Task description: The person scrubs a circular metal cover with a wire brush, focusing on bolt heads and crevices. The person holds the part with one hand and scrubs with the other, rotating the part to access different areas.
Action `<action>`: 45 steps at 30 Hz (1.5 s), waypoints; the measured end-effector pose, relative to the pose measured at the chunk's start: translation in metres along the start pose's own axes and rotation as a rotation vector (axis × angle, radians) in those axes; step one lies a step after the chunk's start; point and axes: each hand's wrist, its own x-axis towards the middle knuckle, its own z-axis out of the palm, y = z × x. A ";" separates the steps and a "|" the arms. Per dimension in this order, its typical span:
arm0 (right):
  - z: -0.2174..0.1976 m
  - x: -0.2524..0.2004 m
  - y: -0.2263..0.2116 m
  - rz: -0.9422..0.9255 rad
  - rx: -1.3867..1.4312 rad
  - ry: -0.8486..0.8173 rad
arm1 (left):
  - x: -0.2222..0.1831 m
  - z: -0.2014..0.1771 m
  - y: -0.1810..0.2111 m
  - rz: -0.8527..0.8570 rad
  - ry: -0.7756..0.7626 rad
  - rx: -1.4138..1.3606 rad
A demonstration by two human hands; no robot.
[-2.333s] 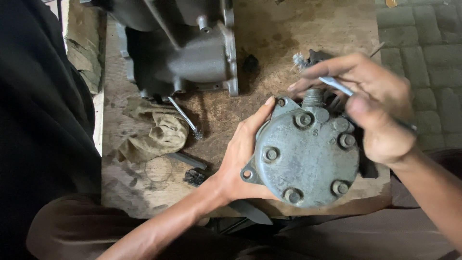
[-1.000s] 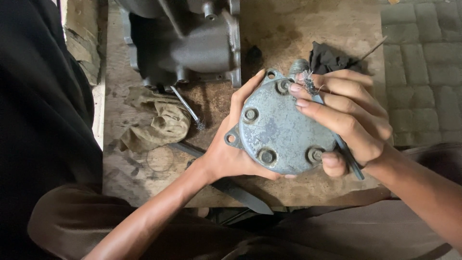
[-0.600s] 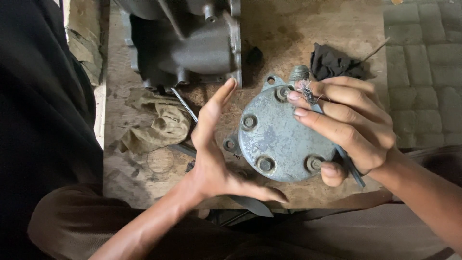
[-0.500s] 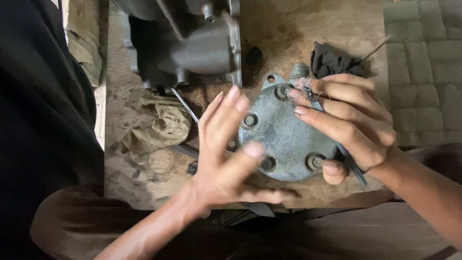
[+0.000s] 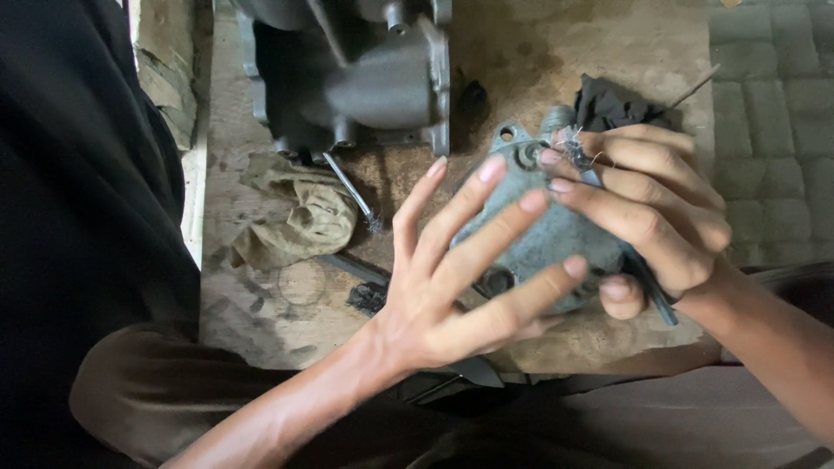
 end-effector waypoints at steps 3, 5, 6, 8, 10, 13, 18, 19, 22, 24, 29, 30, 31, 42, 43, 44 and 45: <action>-0.003 0.005 0.000 -0.007 0.019 -0.014 | 0.012 -0.005 0.001 0.089 0.061 0.015; -0.003 0.004 -0.001 0.006 0.021 -0.014 | 0.013 -0.002 0.001 0.150 0.101 0.007; -0.003 0.004 -0.001 0.015 0.024 -0.013 | 0.014 -0.001 0.000 0.212 0.141 0.004; -0.004 0.008 -0.003 0.021 0.029 -0.013 | 0.018 -0.003 0.000 0.237 0.154 0.010; -0.004 0.011 -0.004 0.025 0.038 -0.013 | 0.018 -0.006 0.002 0.259 0.167 0.019; -0.004 0.015 -0.006 0.024 0.039 0.013 | 0.015 -0.009 0.005 0.250 0.097 0.048; -0.008 0.019 -0.010 0.051 0.031 -0.043 | 0.015 -0.010 0.007 0.274 0.135 0.086; -0.008 0.021 -0.009 0.037 0.029 -0.037 | 0.016 -0.010 0.006 0.281 0.141 0.098; -0.009 0.024 -0.012 0.056 0.037 -0.050 | 0.015 -0.013 0.009 0.269 0.102 0.051; -0.010 0.027 -0.013 0.067 0.048 -0.052 | 0.018 -0.015 0.011 0.261 0.062 0.053; -0.008 0.027 -0.015 0.066 0.045 -0.032 | 0.019 -0.012 0.017 0.217 0.088 -0.027; -0.006 0.028 -0.013 0.048 0.048 0.007 | 0.021 -0.011 0.017 0.214 0.112 -0.084; -0.008 0.026 -0.013 0.042 0.043 0.010 | 0.025 -0.015 0.016 0.221 0.116 -0.081; -0.010 0.018 -0.011 0.028 -0.093 0.004 | 0.037 -0.030 -0.008 -0.328 0.165 -0.340; -0.013 0.019 -0.012 0.031 -0.091 0.003 | 0.035 -0.029 -0.007 -0.330 0.163 -0.341; -0.016 0.020 -0.012 0.033 -0.089 -0.015 | 0.034 -0.029 -0.006 -0.331 0.050 -0.352; -0.018 0.021 -0.012 0.036 -0.086 -0.034 | 0.032 -0.029 -0.006 -0.332 -0.062 -0.363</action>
